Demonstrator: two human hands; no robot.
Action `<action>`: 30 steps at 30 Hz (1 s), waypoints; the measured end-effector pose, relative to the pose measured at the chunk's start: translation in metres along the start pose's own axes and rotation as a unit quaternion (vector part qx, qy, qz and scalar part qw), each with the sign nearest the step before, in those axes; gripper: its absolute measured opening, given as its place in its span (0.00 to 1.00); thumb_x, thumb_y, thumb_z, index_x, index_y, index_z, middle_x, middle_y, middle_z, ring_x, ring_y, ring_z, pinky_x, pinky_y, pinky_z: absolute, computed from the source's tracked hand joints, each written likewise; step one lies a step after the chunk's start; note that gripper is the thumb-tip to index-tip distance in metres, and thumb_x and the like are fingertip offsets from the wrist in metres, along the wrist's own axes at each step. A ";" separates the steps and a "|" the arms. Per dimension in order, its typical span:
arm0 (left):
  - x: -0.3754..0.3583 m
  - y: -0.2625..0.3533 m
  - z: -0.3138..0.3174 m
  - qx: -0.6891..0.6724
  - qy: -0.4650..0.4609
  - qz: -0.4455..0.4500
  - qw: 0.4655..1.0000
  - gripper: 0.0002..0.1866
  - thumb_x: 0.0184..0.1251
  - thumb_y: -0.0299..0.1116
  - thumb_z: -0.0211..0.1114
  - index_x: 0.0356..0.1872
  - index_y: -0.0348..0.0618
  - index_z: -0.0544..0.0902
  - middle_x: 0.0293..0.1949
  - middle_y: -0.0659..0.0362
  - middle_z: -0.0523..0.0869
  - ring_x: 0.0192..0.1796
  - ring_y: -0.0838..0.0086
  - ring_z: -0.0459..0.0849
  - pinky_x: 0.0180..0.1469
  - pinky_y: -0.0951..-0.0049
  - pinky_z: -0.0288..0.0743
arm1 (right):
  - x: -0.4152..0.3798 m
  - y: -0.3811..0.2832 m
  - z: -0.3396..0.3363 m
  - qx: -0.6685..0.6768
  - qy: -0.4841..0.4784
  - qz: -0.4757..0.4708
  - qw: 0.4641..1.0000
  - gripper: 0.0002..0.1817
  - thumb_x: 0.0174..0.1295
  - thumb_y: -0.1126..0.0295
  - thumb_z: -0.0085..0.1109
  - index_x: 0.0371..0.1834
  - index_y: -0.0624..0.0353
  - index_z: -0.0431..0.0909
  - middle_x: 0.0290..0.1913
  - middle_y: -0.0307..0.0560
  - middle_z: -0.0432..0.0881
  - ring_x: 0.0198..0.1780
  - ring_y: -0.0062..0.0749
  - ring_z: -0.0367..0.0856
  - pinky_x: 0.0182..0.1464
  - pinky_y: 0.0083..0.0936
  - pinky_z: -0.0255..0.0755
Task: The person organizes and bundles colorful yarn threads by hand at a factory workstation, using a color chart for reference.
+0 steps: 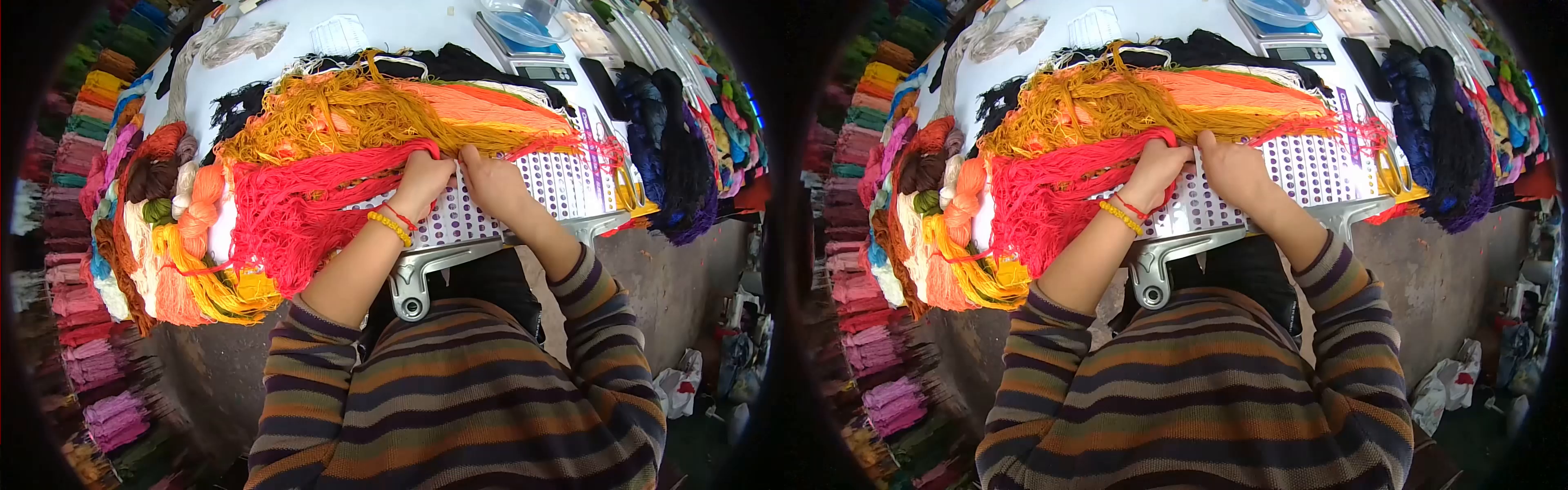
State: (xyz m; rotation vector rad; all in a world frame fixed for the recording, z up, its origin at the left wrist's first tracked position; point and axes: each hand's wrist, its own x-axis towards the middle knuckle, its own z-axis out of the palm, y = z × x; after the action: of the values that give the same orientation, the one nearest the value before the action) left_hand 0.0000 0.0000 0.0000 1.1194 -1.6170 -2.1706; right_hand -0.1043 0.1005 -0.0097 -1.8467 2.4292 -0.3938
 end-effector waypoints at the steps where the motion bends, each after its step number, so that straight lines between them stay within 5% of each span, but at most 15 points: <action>1: -0.002 0.003 0.000 0.000 0.002 0.000 1.000 0.07 0.52 0.22 0.57 0.34 0.33 0.77 0.29 0.58 0.79 0.25 0.74 0.79 0.25 0.78 0.70 | -0.001 -0.001 0.000 -0.010 0.013 -0.003 1.000 0.08 0.58 0.67 0.47 0.37 0.57 0.64 0.22 0.51 0.78 0.23 0.44 0.79 0.23 0.38 0.72; 6: 0.003 0.005 -0.005 0.005 -0.019 -0.003 1.000 0.07 0.51 0.18 0.57 0.33 0.33 0.78 0.28 0.59 0.80 0.26 0.75 0.79 0.26 0.77 0.70 | -0.001 -0.013 -0.008 -0.032 0.004 -0.006 0.999 0.05 0.54 0.73 0.45 0.33 0.59 0.65 0.22 0.51 0.79 0.25 0.45 0.81 0.25 0.38 0.73; 9: 0.001 0.003 -0.006 -0.009 -0.040 0.026 0.999 0.06 0.52 0.22 0.59 0.32 0.38 0.80 0.27 0.63 0.81 0.25 0.79 0.78 0.21 0.81 0.63 | -0.002 -0.015 -0.007 -0.017 0.038 -0.007 0.999 0.04 0.54 0.72 0.46 0.31 0.60 0.65 0.22 0.52 0.79 0.25 0.45 0.80 0.25 0.38 0.73; 12: 0.001 0.001 -0.004 0.013 -0.033 0.015 0.999 0.06 0.52 0.21 0.59 0.31 0.38 0.80 0.26 0.63 0.81 0.24 0.79 0.78 0.21 0.82 0.62 | 0.003 -0.011 -0.004 0.018 0.014 0.065 0.998 0.06 0.55 0.70 0.47 0.32 0.61 0.68 0.22 0.55 0.79 0.26 0.48 0.80 0.27 0.39 0.73; 14: 0.000 0.001 -0.002 0.034 -0.033 0.049 0.998 0.03 0.53 0.22 0.58 0.29 0.37 0.80 0.25 0.62 0.80 0.24 0.78 0.79 0.22 0.80 0.65 | 0.007 0.003 0.007 0.255 0.076 0.086 0.960 0.08 0.57 0.68 0.51 0.36 0.60 0.72 0.21 0.54 0.77 0.24 0.46 0.78 0.26 0.35 0.70; 15: 0.004 -0.002 -0.003 0.034 -0.032 0.050 0.998 0.03 0.53 0.22 0.58 0.29 0.37 0.80 0.25 0.62 0.80 0.24 0.78 0.79 0.22 0.80 0.65 | 0.006 0.000 0.002 0.258 0.053 0.112 0.958 0.10 0.56 0.68 0.53 0.38 0.60 0.72 0.21 0.54 0.77 0.25 0.45 0.78 0.29 0.33 0.70; 18: 0.013 -0.014 -0.009 0.145 -0.004 0.061 0.988 0.04 0.51 0.24 0.59 0.27 0.34 0.79 0.23 0.59 0.81 0.25 0.73 0.80 0.26 0.74 0.71 | 0.000 -0.014 -0.019 0.241 0.005 0.145 0.960 0.11 0.54 0.65 0.53 0.36 0.60 0.72 0.28 0.58 0.80 0.34 0.52 0.79 0.38 0.41 0.72; 20: 0.010 -0.012 -0.021 0.426 0.085 0.234 0.870 0.07 0.49 0.26 0.61 0.27 0.32 0.79 0.24 0.54 0.81 0.26 0.68 0.81 0.31 0.68 0.74 | -0.003 -0.004 -0.006 0.226 0.003 0.142 0.964 0.11 0.54 0.65 0.53 0.37 0.60 0.73 0.29 0.57 0.80 0.34 0.51 0.79 0.38 0.41 0.72; 25: 0.015 -0.013 -0.048 0.331 0.033 0.157 0.930 0.11 0.46 0.26 0.64 0.30 0.30 0.78 0.27 0.52 0.81 0.32 0.71 0.80 0.34 0.72 0.72 | -0.007 -0.006 -0.006 0.206 0.011 0.158 0.966 0.11 0.53 0.64 0.55 0.37 0.57 0.73 0.31 0.54 0.80 0.34 0.48 0.80 0.37 0.38 0.72; 27: 0.018 -0.016 -0.049 0.282 0.007 0.184 0.942 0.13 0.47 0.35 0.64 0.26 0.32 0.78 0.24 0.43 0.79 0.29 0.54 0.80 0.34 0.63 0.72 | -0.006 -0.008 -0.006 0.200 0.015 0.161 0.966 0.11 0.53 0.64 0.55 0.37 0.57 0.73 0.31 0.53 0.80 0.34 0.48 0.80 0.37 0.38 0.72; 30: 0.014 -0.013 -0.043 0.306 0.048 0.184 0.933 0.12 0.48 0.36 0.64 0.24 0.34 0.80 0.23 0.44 0.80 0.28 0.56 0.81 0.33 0.64 0.72 | -0.009 -0.010 -0.008 0.195 0.024 0.166 0.966 0.10 0.53 0.65 0.55 0.36 0.57 0.74 0.31 0.53 0.80 0.34 0.48 0.79 0.37 0.38 0.72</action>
State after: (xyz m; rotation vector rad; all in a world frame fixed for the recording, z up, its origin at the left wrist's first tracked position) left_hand 0.0228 -0.0339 -0.0221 0.9260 -2.3130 -1.3879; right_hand -0.0937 0.1081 -0.0001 -1.2627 2.4067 -0.8239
